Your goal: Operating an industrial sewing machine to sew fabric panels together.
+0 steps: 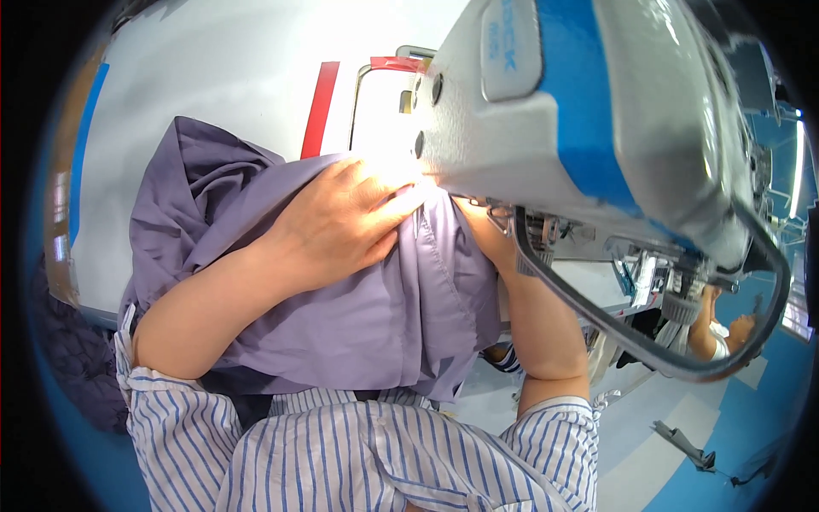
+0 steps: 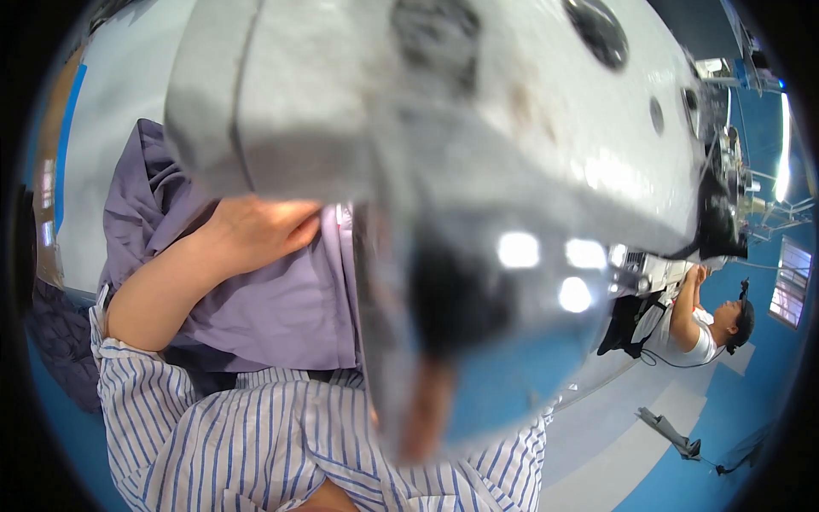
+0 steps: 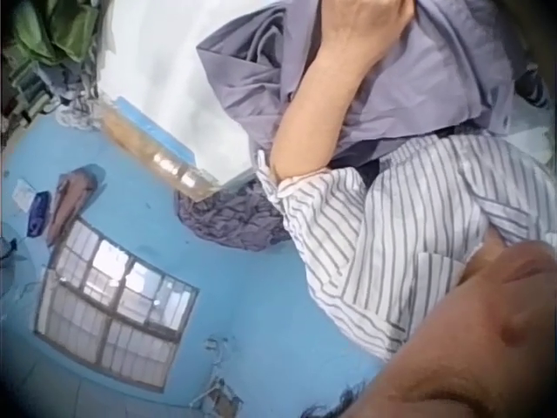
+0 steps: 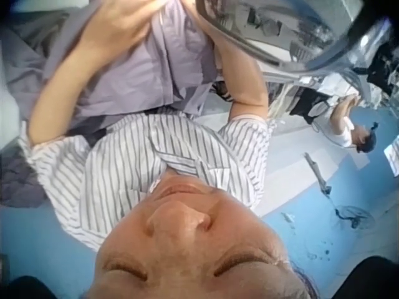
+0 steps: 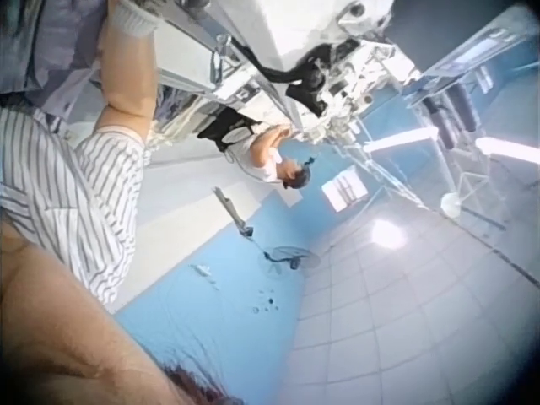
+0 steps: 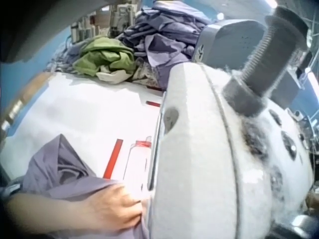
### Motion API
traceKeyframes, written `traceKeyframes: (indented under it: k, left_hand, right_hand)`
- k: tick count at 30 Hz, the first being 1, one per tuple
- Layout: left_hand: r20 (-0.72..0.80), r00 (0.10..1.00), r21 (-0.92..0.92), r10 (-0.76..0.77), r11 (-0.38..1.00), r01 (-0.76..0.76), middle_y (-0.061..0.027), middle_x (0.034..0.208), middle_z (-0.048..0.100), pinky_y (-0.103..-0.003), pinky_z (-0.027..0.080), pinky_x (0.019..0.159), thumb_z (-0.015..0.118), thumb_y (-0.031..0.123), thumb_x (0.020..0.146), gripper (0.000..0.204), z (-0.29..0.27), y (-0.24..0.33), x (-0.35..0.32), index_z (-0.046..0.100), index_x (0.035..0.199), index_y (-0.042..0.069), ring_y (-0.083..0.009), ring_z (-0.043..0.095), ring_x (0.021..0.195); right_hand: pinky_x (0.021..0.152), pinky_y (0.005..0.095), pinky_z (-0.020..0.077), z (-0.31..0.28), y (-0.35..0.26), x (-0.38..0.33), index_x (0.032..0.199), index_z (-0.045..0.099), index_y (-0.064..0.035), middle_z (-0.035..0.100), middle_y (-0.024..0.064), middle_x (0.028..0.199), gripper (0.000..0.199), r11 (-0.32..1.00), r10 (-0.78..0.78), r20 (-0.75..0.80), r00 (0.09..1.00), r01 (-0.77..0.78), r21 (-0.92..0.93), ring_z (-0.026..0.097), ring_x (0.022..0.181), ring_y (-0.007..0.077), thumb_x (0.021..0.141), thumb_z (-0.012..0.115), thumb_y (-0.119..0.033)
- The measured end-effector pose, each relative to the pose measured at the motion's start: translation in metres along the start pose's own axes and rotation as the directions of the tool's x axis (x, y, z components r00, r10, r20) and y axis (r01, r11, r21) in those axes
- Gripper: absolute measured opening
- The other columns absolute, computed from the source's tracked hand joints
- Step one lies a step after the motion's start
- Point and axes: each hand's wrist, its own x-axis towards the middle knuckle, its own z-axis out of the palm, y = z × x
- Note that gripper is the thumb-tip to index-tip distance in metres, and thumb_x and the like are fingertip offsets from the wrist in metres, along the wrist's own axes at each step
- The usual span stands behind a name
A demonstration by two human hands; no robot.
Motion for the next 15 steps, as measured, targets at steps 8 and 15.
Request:
traceKeyframes:
  k: [8,15]
  left_hand:
    - [0.038,0.984,0.141,0.177,0.973,-0.180,-0.0078,0.112,0.058,-0.039,0.040,0.100,0.056,0.015,0.076,0.021,-0.002,0.026,-0.022,0.060,0.094,0.005,-0.0245,0.053,0.114]
    - [-0.014,1.000,0.125,-0.009,0.992,0.011,-0.0097,0.117,0.059,-0.046,0.041,0.102,0.059,0.006,0.077,0.020,-0.007,0.010,-0.070,0.059,0.097,0.006,-0.0289,0.053,0.118]
  right_hand:
    - [0.084,0.0390,0.0502,-0.024,-0.032,-0.045,0.103,0.060,-0.0057,0.061,0.0089,0.104,0.026,0.954,-0.260,0.020,0.965,0.260,-0.151,0.060,0.102,0.0289,0.081,0.072,-0.012]
    - [0.114,0.0500,0.0190,-0.041,-0.019,-0.094,0.149,0.024,-0.0069,0.023,0.0204,0.153,0.099,0.975,0.021,0.095,0.995,0.000,-0.222,0.017,0.143,0.0396,0.073,0.073,-0.045]
